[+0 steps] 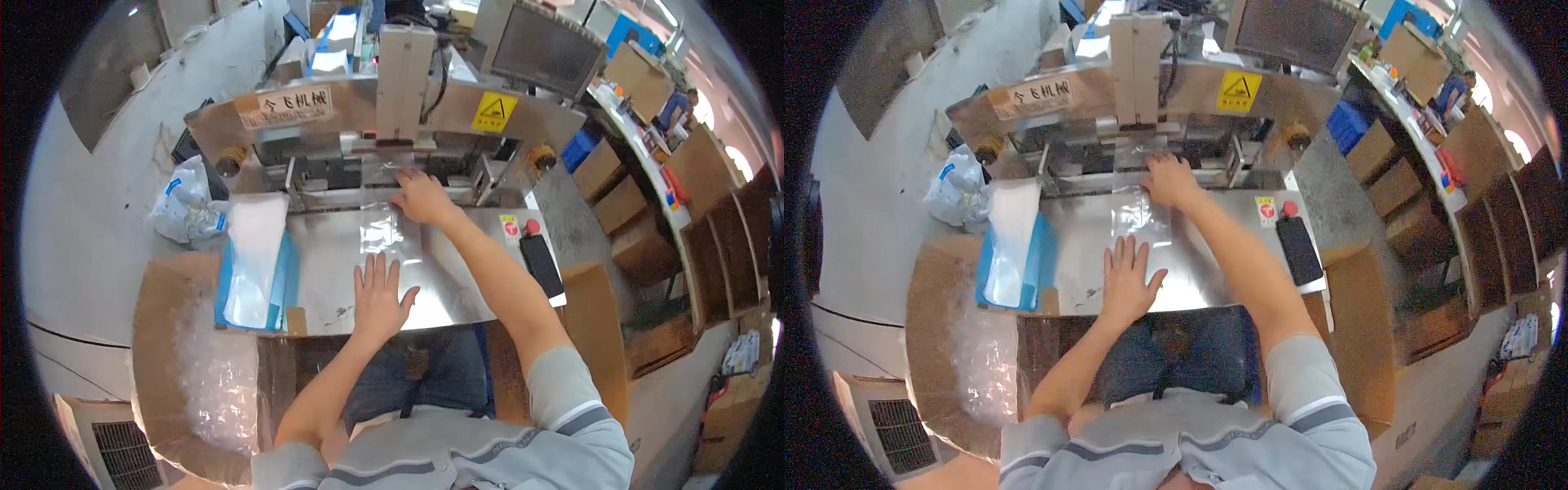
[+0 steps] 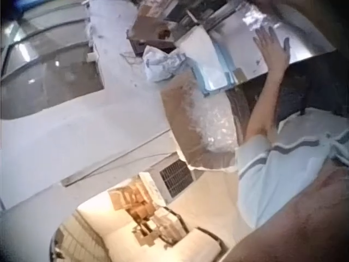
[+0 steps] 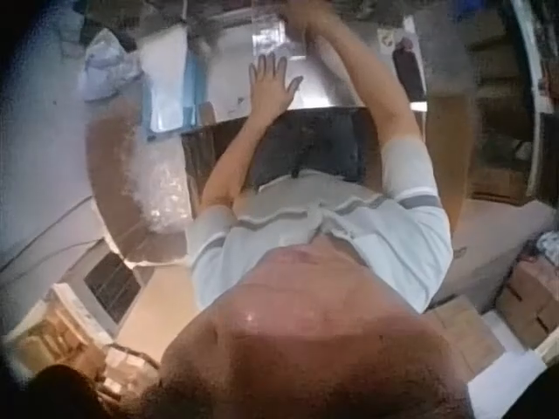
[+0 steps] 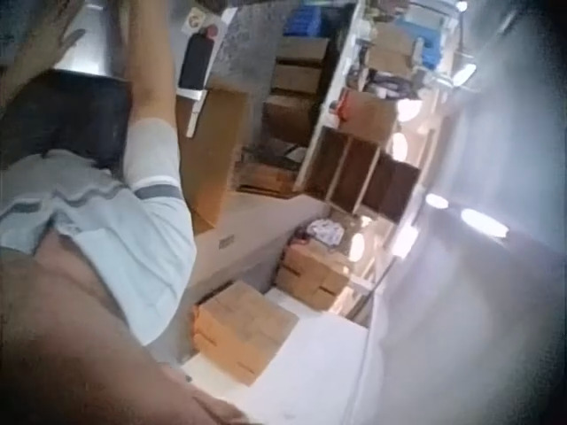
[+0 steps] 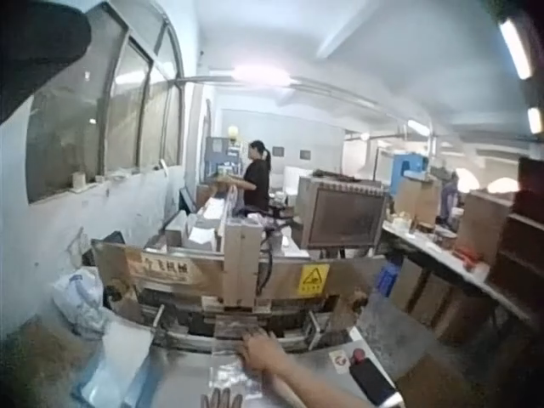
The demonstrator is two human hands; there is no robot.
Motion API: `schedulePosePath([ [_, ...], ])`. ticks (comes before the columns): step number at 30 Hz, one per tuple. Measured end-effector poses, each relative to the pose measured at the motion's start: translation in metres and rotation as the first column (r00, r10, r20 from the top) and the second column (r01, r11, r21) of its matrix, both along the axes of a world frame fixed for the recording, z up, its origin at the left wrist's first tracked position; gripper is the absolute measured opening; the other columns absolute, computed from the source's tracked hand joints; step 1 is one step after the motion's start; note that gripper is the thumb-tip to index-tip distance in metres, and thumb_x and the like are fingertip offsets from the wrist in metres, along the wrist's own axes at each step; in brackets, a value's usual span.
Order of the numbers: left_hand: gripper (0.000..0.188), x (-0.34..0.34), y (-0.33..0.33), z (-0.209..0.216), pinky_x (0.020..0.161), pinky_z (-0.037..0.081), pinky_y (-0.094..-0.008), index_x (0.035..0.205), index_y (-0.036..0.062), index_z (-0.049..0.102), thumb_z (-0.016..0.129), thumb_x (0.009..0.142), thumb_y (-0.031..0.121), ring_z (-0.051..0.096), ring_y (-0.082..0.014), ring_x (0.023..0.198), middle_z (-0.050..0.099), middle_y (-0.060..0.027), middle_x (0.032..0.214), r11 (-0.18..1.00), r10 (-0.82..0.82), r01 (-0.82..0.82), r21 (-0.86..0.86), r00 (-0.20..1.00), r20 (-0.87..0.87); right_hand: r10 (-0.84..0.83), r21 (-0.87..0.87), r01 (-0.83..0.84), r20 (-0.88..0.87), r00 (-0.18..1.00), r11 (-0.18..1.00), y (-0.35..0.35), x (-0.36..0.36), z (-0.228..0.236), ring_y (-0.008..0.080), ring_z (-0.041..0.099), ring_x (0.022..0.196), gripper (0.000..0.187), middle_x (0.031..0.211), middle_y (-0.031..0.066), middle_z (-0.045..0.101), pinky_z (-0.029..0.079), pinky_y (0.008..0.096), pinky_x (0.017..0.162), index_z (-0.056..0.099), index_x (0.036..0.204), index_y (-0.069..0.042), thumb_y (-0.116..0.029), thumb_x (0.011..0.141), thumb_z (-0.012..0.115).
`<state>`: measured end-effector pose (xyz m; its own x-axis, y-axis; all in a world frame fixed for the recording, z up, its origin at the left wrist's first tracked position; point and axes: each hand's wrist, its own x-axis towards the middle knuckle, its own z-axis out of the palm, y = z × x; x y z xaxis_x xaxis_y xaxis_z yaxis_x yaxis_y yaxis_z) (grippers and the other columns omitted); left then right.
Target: Packing small white boxes into a larger cardboard shipping container after processing them at a workstation.
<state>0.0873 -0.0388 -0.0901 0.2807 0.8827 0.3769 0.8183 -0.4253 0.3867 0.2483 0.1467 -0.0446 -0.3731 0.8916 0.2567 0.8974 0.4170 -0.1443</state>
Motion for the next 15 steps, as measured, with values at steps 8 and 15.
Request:
schedulePosePath([
  [8, 0.061, 0.003, 0.0, -0.004, 0.113, 0.025, -0.0635, 0.131, -0.0037, 0.056, 0.065, 0.091, 0.042, 0.037, -0.047, 0.137, 0.047, -0.0288, 0.141, 0.998, 0.0, -0.001, 0.066, 1.0, 0.025, 0.042, -0.032, -0.042, -0.023, 0.999, 0.999, 0.012, 0.009, 0.001, 0.0363, 0.05, 0.132, 0.051, 0.142, 0.0192, 0.054, 0.042, 0.0545, 0.105, 0.056, 0.134, -0.004, -0.035, 0.093, 0.062],
  [15, 0.061, 0.002, -0.001, -0.001, 0.111, 0.028, -0.064, 0.132, -0.0025, 0.055, 0.068, 0.09, 0.039, 0.041, -0.0462, 0.132, 0.05, -0.0269, 0.136, 0.996, 0.015, -0.019, 0.084, 0.999, 0.043, -0.017, 0.02, 0.019, -0.077, 0.997, 1.0, 0.013, 0.003, 0.021, 0.042, 0.056, 0.123, 0.06, 0.126, 0.0255, 0.063, 0.039, 0.0574, 0.106, 0.047, 0.141, 0.0, -0.042, 0.099, 0.052],
])
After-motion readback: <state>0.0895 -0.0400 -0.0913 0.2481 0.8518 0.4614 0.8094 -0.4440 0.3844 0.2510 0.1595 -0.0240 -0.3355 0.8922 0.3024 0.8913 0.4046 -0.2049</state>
